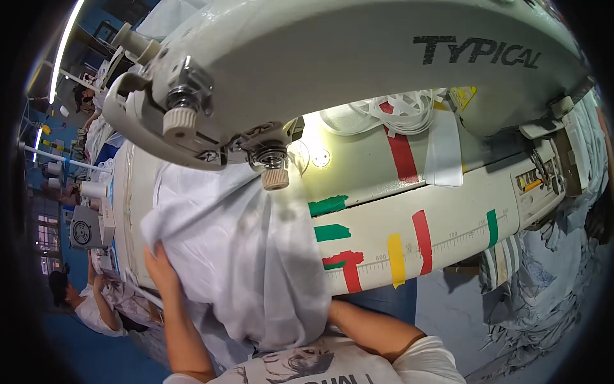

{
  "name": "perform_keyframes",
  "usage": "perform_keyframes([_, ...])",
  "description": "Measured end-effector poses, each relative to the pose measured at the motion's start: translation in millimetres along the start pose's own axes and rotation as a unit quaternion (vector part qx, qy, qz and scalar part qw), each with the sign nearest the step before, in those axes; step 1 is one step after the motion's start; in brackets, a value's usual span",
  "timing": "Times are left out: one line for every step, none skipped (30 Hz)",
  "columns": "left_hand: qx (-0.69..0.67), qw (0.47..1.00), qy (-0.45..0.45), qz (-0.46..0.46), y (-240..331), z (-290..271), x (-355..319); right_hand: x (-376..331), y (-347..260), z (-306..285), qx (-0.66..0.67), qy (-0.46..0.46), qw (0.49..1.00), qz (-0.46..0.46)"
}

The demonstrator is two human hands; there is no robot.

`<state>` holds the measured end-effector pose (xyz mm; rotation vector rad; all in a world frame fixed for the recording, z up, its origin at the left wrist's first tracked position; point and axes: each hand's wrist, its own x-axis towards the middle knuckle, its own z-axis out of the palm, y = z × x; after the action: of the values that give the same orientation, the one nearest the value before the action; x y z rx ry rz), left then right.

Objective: Sewing and finishing white pillowcases using an industrial sewing machine in a factory.

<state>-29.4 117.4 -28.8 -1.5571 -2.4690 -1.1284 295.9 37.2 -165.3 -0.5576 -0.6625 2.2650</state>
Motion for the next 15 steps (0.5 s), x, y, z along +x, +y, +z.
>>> perform_keyframes([-0.050, 0.999, 0.006, 0.012, 6.1, 12.2, 20.7, -6.7, 7.2, 1.7, -0.060, -0.009, 0.998, -0.021])
perform_keyframes([-0.100, 0.995, 0.014, 0.025, 14.1, 25.5, 51.9, -13.2, 14.3, 3.6, -0.119, -0.019, 0.992, -0.040])
perform_keyframes([-0.072, 0.993, 0.017, 0.096, 12.0, 46.5, 82.7, -19.1, 21.5, 4.4, -0.178, -0.028, 0.982, -0.058])
perform_keyframes([-0.033, 0.984, 0.045, 0.170, 17.3, 56.8, 121.8, -22.4, 23.6, 10.9, -0.233, -0.052, 0.968, -0.080])
perform_keyframes([0.037, 0.975, 0.068, 0.206, 39.3, 68.9, 158.9, -24.7, 23.9, 15.8, -0.289, -0.068, 0.950, -0.100])
perform_keyframes([0.081, 0.964, 0.079, 0.242, 60.2, 67.1, 192.4, -20.2, -18.5, 22.0, -0.243, -0.178, 0.953, 0.017])
perform_keyframes([0.083, 0.942, 0.129, 0.300, 91.0, 66.9, 225.6, -22.0, -72.6, 35.9, -0.195, -0.279, 0.931, 0.135])
perform_keyframes([0.071, 0.922, 0.148, 0.351, 138.6, 69.2, 235.2, -25.2, -87.6, 56.1, -0.128, -0.329, 0.935, 0.019])
perform_keyframes([0.017, 0.845, 0.206, 0.494, 180.2, 67.6, 251.8, -26.4, -95.9, 74.8, -0.064, -0.373, 0.920, -0.098])
perform_keyframes([0.029, 0.854, 0.187, 0.484, 224.7, 61.2, 257.6, -30.9, -98.2, 79.7, -0.065, -0.362, 0.925, -0.097])
perform_keyframes([0.045, 0.862, 0.169, 0.476, 254.6, 55.7, 259.9, -34.9, -99.5, 84.1, -0.074, -0.309, 0.947, -0.044])
perform_keyframes([0.046, 0.861, 0.168, 0.477, 261.0, 57.4, 263.0, -35.4, -98.9, 88.3, -0.081, -0.261, 0.962, 0.009])
perform_keyframes([0.061, 0.838, 0.151, 0.520, 262.7, 56.8, 265.7, -34.2, -95.5, 90.1, -0.083, -0.218, 0.970, 0.063])
perform_keyframes([0.065, 0.814, 0.133, 0.562, 266.3, 62.6, 264.6, -37.3, -93.3, 90.0, -0.090, -0.164, 0.976, 0.115])
perform_keyframes([0.105, 0.837, 0.074, 0.531, 258.4, 67.3, 258.2, -33.9, -51.4, 63.9, 0.090, -0.051, 0.991, 0.083])
